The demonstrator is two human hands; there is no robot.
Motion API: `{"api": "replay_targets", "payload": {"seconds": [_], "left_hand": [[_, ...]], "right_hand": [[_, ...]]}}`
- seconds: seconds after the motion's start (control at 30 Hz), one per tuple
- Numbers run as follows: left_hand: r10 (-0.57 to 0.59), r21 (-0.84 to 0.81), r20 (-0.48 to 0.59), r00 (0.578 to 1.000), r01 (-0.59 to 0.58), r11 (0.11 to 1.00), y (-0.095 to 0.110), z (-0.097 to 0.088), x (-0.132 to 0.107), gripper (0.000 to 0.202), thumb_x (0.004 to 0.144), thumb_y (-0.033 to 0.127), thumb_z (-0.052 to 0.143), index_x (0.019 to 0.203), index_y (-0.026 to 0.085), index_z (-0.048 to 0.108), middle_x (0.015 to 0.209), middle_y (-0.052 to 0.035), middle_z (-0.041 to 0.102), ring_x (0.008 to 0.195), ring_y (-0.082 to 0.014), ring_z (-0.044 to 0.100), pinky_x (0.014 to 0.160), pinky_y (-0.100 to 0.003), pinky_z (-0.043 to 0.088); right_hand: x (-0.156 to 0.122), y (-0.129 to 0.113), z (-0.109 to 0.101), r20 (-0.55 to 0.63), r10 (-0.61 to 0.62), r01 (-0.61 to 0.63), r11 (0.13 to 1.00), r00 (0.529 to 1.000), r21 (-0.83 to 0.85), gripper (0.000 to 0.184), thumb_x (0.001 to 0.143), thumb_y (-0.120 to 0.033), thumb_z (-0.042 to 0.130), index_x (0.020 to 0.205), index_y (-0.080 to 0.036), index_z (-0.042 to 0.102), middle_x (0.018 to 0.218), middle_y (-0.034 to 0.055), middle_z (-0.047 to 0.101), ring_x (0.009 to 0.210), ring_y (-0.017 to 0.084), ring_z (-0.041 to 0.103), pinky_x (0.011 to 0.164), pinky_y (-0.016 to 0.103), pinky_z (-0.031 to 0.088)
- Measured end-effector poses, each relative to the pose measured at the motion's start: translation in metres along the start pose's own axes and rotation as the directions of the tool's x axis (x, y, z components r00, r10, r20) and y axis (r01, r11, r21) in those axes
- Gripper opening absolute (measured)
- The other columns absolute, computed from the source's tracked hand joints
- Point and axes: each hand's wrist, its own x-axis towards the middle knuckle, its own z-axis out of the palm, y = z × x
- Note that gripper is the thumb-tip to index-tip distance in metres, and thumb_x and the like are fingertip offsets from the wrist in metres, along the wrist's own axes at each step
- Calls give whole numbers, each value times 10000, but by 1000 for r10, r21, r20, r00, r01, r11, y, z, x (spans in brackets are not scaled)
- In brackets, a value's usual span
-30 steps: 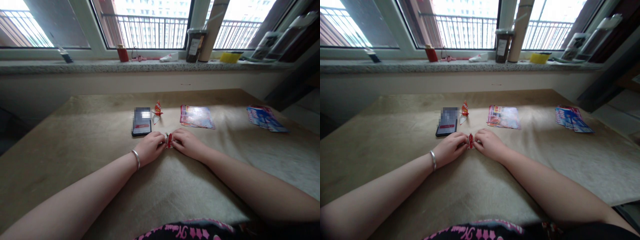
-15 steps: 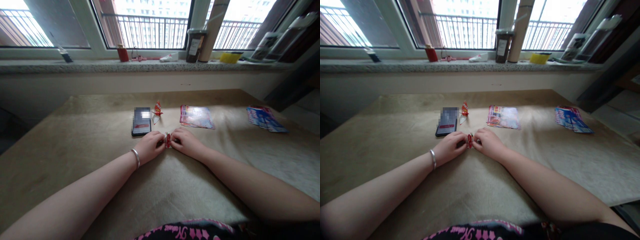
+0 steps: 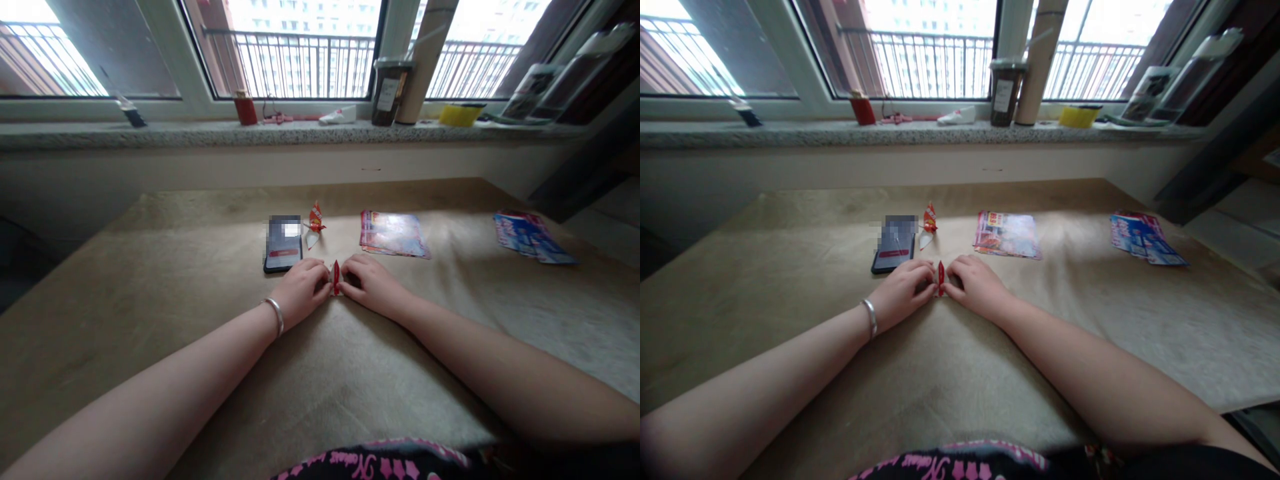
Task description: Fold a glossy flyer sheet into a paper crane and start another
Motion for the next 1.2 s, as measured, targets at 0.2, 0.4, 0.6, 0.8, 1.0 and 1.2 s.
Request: {"api": "replay_targets", "payload": {"seconds": [0.2, 0.4, 0.6, 0.8, 1.0, 1.2], "left_hand": [[-107, -10, -31, 994, 107, 994, 0, 1, -1, 149, 762, 241, 577, 865, 155, 515, 837, -47, 579, 806, -185, 541, 758, -328, 454], [-21, -6, 13, 1000, 21, 1000, 1, -1, 1, 76, 810, 224, 526, 856, 166, 543, 867, -53, 580, 834, -181, 537, 776, -315, 441], [17, -5, 1, 1000, -17, 1000, 2, -1, 0, 78, 810, 201, 514, 846, 172, 577, 883, -56, 582, 850, -175, 543, 805, -318, 449], [25, 34, -3, 1000, -25, 999, 3, 2, -1, 114, 821, 196, 487, 868, 163, 586, 950, -70, 582, 913, -184, 556, 867, -349, 459], [48, 85, -20, 999, -46, 995, 4, 1, -4, 154, 830, 208, 486, 908, 155, 608, 1205, -101, 509, 1064, -205, 538, 949, -374, 449], [103, 169, 40, 994, -108, 980, 5, -3, -6, 174, 856, 199, 456, 883, 155, 623, 1064, -79, 613, 997, -193, 577, 903, -361, 481]], "right_hand": [[-1, 0, 1, -57, 58, -55, 997, 997, 55, 201, 755, -243, 595, 941, -179, 556, 858, 48, 599, 787, 165, 516, 707, 282, 412], [-2, -1, 2, -38, 9, -9, 1000, 999, 9, 79, 775, -240, 572, 833, -190, 551, 835, 40, 600, 810, 171, 517, 733, 292, 409], [-4, -6, -2, -7, -38, 38, 999, 999, -38, 95, 801, -254, 552, 841, -177, 589, 892, 66, 628, 894, 186, 531, 818, 325, 412], [-6, -6, -3, 0, -72, 72, 996, 997, -51, 167, 789, -277, 571, 918, -181, 619, 1000, 83, 629, 960, 208, 531, 861, 367, 421], [-7, -4, -2, -13, -68, 67, 996, 998, -55, 177, 819, -284, 546, 946, -193, 630, 1088, 89, 594, 1005, 204, 522, 885, 375, 417], [-10, -4, -7, -22, -143, 138, 979, 989, -153, 129, 830, -273, 538, 784, -193, 629, 844, 51, 643, 854, 183, 532, 787, 316, 429]]}}
